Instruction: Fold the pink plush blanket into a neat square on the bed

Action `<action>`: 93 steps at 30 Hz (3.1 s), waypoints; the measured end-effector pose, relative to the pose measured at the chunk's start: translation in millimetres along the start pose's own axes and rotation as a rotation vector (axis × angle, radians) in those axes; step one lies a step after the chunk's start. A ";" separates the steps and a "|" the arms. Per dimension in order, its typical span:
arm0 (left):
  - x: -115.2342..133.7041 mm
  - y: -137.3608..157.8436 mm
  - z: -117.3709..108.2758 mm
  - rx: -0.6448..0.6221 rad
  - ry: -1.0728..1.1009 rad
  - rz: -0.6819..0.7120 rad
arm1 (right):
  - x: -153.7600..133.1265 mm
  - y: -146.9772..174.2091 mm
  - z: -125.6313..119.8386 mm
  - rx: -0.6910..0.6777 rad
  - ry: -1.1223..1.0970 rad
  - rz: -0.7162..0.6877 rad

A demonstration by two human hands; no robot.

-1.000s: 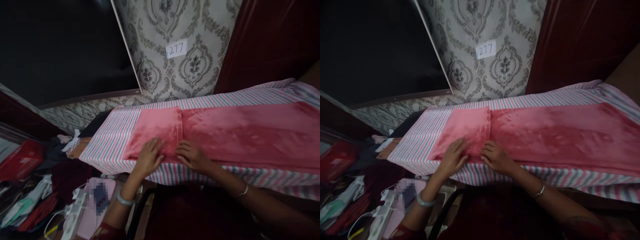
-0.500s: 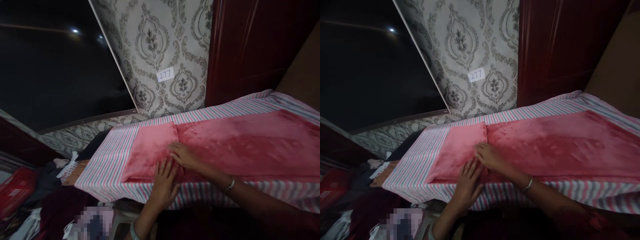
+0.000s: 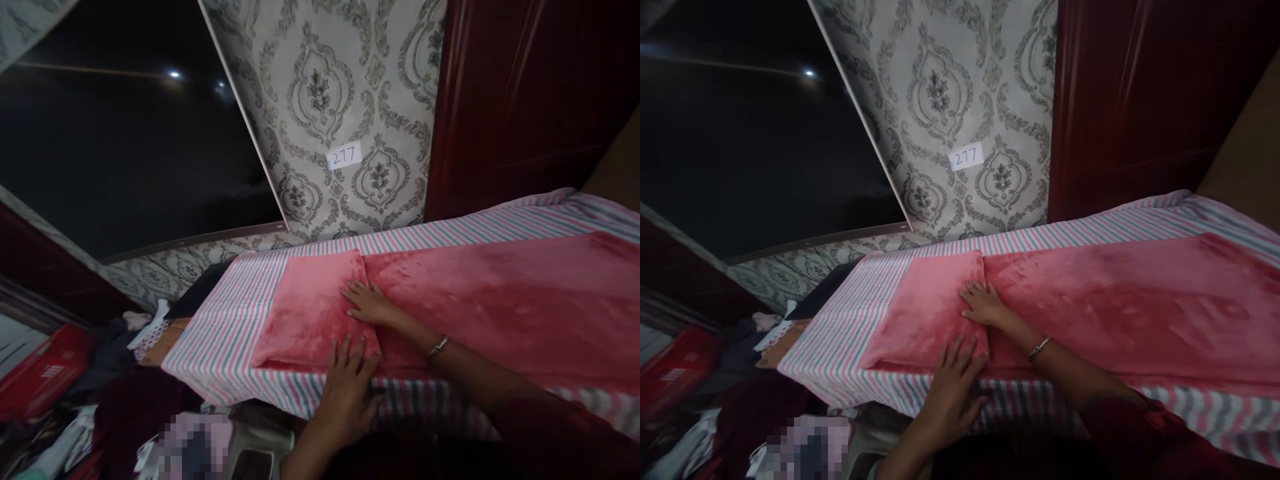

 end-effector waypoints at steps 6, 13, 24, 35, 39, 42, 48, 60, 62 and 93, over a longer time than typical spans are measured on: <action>27.4 -4.9 -51.5 -0.187 0.275 0.131 | -39.5 -7.9 4.9 0.050 -0.041 0.041; -58.5 -72.7 -104.7 0.163 0.487 -0.031 | -48.8 7.8 34.6 0.135 0.059 -0.007; -231.9 -138.9 -69.0 -0.049 -0.180 -0.738 | -45.7 7.3 36.6 0.182 -0.007 -0.023; -243.3 -140.2 -60.4 -0.031 -0.153 -0.735 | -47.7 7.5 31.0 0.154 -0.053 -0.023; -249.8 -138.7 -70.2 -0.032 -0.031 -0.744 | -49.7 10.2 26.9 0.191 -0.057 -0.035; -256.6 -129.2 -86.9 0.004 0.015 -0.758 | -47.1 10.4 25.3 0.228 -0.079 -0.059; -256.5 -68.0 -106.6 0.105 0.021 -0.798 | -25.2 8.7 25.0 0.450 -0.205 -0.104; -100.8 43.6 -55.7 0.285 0.001 -0.193 | 51.1 47.2 32.6 0.508 -0.913 0.114; -68.9 34.7 -35.7 0.150 0.011 -0.066 | 52.8 47.3 30.1 0.494 -1.123 0.175; -44.4 49.3 -19.4 0.541 0.939 -0.440 | -35.3 78.4 32.9 -0.020 -1.852 0.319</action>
Point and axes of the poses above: each hand's wrist, its own y-axis away from the middle knuckle, its own z-axis out of the palm, x = y × z, the point moved 5 cm from there along -y, towards the middle knuckle, and after that the axes turned 3 degrees about -x, right-handed, at the moved point
